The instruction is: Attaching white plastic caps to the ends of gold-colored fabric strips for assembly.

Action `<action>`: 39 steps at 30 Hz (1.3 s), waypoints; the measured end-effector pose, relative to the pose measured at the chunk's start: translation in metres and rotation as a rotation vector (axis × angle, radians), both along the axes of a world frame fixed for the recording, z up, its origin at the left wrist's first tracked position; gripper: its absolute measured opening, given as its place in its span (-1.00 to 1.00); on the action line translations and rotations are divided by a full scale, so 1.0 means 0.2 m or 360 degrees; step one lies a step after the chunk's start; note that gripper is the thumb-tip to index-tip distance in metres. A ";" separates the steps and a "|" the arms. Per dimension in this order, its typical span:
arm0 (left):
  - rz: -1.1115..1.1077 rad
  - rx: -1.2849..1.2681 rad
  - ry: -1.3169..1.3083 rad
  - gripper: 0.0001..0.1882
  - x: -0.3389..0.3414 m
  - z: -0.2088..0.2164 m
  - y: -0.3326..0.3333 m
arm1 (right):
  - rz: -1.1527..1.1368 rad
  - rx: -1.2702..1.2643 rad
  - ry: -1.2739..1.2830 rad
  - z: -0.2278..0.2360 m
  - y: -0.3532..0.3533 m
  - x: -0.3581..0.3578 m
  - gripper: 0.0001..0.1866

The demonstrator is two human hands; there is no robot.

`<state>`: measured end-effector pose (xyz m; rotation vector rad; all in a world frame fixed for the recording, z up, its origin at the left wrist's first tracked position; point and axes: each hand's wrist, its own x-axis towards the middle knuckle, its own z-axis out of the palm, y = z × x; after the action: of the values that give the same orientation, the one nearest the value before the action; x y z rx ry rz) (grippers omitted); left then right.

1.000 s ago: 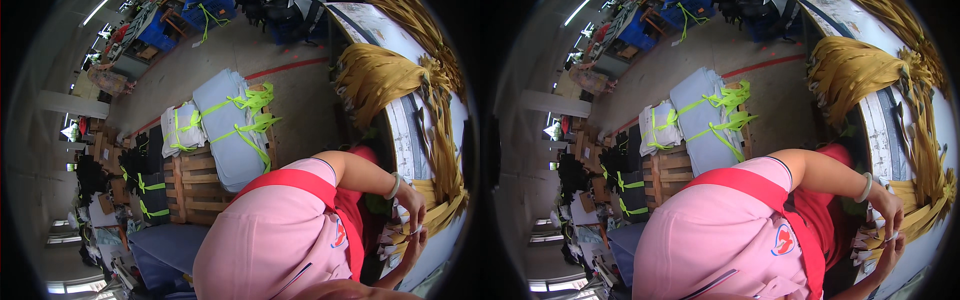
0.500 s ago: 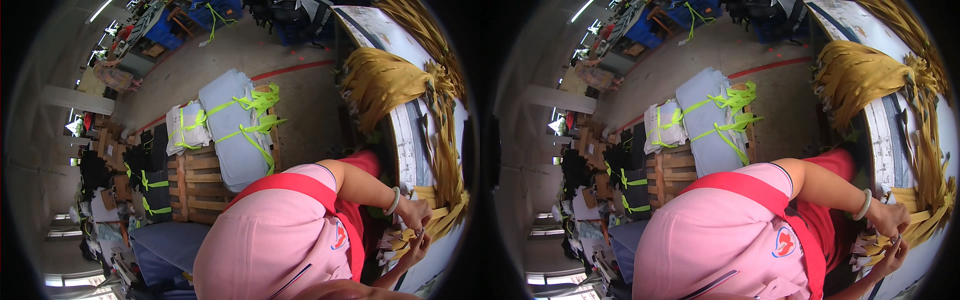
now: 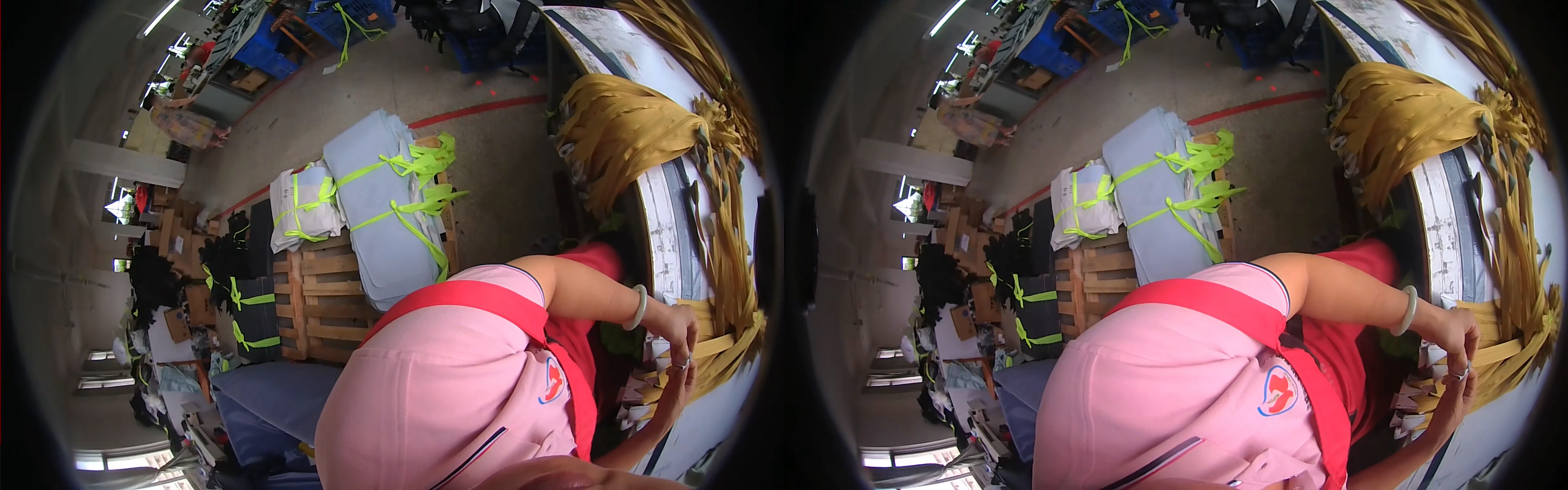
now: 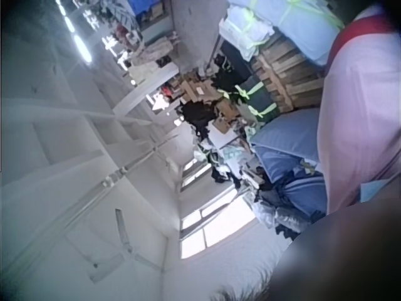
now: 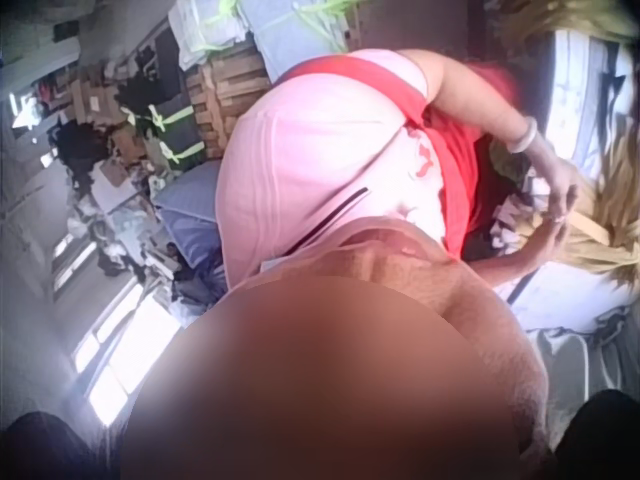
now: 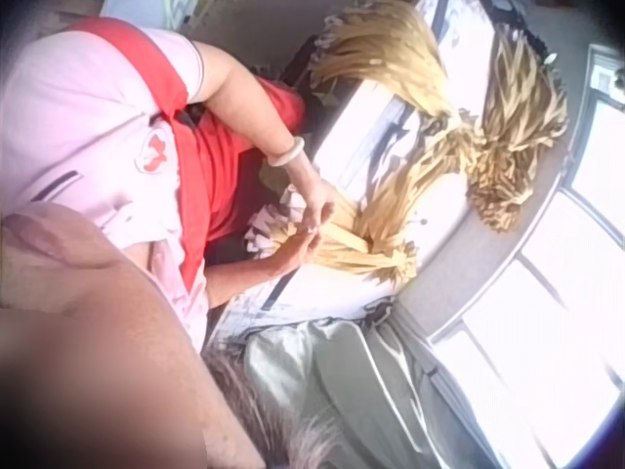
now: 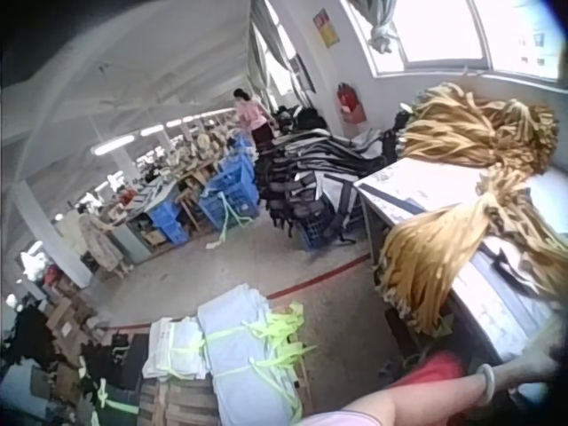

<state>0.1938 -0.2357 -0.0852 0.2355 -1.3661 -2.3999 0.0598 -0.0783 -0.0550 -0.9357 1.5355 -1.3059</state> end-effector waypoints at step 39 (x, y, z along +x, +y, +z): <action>0.0386 -0.1798 0.0197 -0.85 0.29 0.16 0.02 | -0.0546 -0.0141 0.0402 0.08 0.00 0.28 -0.83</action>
<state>0.2517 -0.2319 -0.0524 -0.0590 -2.2000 -1.1457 0.1155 -0.0786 -0.0384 -0.9493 1.9098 -1.5518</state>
